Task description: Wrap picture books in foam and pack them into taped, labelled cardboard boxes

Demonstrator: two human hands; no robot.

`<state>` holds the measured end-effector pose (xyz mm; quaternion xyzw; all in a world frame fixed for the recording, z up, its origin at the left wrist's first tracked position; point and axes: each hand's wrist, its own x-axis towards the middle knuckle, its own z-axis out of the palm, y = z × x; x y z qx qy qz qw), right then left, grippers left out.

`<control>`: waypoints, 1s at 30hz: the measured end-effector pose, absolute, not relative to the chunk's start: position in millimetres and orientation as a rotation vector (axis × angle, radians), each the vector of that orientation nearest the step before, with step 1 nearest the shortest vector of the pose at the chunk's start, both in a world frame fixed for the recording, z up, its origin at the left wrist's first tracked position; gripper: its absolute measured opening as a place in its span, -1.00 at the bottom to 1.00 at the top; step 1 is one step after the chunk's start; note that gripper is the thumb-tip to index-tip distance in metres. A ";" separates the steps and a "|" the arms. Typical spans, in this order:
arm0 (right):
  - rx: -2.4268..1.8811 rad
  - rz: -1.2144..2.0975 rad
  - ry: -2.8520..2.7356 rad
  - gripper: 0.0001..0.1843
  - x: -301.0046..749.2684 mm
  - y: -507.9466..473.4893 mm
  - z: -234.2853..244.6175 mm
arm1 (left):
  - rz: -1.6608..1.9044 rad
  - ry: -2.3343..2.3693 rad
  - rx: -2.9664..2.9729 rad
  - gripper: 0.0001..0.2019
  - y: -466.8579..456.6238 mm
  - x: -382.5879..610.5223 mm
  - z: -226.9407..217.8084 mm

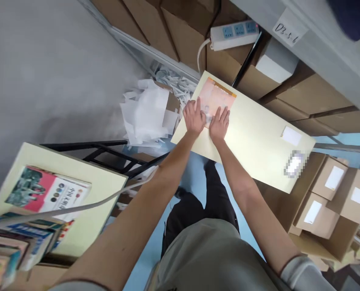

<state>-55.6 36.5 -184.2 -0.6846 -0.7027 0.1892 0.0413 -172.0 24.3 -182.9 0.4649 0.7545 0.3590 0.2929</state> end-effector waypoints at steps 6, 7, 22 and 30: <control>-1.772 0.538 -2.285 -0.21 -27.2 -68.7 -117.3 | 1.100 1.958 1.333 -0.33 -152.7 -153.6 -126.6; -1.699 0.566 -2.301 -0.18 -30.5 -100.5 -110.4 | 1.117 2.007 1.294 -0.32 -194.5 -156.6 -120.3; -0.498 1.208 -2.906 -0.29 -220.2 -515.3 -84.8 | 1.562 2.843 0.106 -0.33 -667.9 -332.1 -73.8; -0.357 1.488 -3.048 -0.56 -343.0 -620.4 -71.4 | 1.177 2.869 -0.602 -0.17 -814.3 -379.3 -66.0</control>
